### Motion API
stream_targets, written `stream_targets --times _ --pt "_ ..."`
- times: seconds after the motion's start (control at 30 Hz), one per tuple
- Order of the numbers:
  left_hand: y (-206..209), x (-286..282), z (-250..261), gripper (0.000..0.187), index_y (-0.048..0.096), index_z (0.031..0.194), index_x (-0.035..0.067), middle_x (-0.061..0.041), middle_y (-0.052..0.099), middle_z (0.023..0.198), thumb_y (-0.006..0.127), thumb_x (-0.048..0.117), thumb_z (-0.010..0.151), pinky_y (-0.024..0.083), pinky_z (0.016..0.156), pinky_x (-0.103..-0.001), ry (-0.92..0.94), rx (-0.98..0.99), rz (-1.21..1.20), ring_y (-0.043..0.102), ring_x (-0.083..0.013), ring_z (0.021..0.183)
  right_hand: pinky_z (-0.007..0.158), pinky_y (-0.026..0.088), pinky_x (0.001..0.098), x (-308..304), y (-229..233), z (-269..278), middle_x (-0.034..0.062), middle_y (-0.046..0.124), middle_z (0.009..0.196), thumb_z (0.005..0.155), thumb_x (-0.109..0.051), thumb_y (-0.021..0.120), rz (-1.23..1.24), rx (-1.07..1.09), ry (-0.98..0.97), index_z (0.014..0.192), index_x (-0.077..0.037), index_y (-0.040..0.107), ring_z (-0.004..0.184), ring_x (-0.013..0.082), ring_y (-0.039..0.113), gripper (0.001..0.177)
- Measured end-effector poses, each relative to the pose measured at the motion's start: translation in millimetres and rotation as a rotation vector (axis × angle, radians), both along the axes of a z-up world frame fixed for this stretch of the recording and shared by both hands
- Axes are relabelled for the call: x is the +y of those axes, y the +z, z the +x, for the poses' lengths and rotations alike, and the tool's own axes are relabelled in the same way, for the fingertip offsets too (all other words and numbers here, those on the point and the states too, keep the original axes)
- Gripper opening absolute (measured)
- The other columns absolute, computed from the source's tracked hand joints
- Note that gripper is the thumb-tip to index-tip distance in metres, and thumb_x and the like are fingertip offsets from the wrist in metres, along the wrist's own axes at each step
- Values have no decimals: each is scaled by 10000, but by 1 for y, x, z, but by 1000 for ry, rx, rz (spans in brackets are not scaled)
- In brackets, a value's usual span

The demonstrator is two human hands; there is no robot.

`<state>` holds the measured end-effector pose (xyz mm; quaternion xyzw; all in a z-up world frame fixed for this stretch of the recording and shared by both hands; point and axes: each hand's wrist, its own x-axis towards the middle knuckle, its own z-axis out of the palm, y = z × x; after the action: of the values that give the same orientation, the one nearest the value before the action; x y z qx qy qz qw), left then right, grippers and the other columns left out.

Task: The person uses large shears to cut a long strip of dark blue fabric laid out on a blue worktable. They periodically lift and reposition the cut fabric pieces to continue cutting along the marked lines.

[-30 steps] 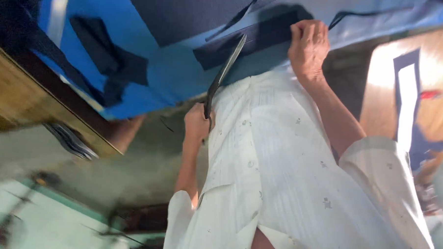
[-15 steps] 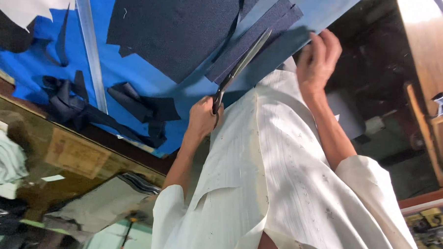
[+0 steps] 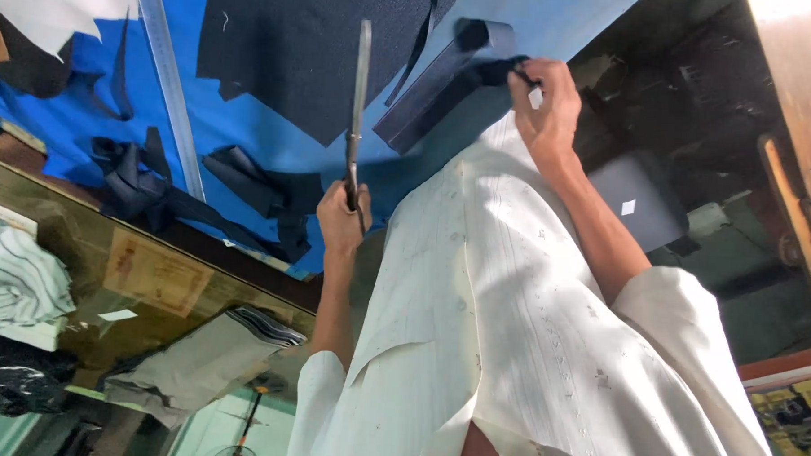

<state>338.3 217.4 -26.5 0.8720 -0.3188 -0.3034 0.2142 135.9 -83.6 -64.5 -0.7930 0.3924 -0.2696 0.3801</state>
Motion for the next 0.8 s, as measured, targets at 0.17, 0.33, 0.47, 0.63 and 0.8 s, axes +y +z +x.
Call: stream_targets --times 0.17,0.33,0.47,0.63,0.8 --pt "9 11 -9 319 437 730 112 -50 462 674 613 176 988 332 505 -375 42 36 -42 417 -184 546 756 567 296 0 5 -10 100 672 967 1015 -42 693 352 -15 -257 1049 -29 572 856 184 641 127" --pt "-2 10 -21 201 555 807 60 -100 542 711 599 180 962 356 513 -409 -143 147 -93 494 -232 595 797 549 334 -6 4 -9 114 630 1056 1023 -153 653 319 -10 -239 1202 -35 571 908 207 619 229" --pt "1 -20 -21 361 370 684 152 -10 377 631 580 202 974 241 541 -379 -248 416 -2 327 -151 566 812 590 327 -3 2 -6 120 695 1053 998 -101 678 305 15 -289 1121 -22 623 938 216 675 156" --pt "-7 -51 -17 349 473 703 115 -24 416 664 577 297 982 287 543 -378 -415 522 52 360 -161 540 755 605 296 2 -9 -11 117 699 996 970 25 702 259 -15 -302 1060 -18 651 867 193 675 112" --pt "-23 -58 -17 345 523 748 74 -44 490 695 618 273 1014 380 562 -378 -514 484 -51 459 -186 568 801 611 318 8 -15 -12 126 686 1062 839 155 621 219 -52 -278 995 -41 638 962 241 675 251"
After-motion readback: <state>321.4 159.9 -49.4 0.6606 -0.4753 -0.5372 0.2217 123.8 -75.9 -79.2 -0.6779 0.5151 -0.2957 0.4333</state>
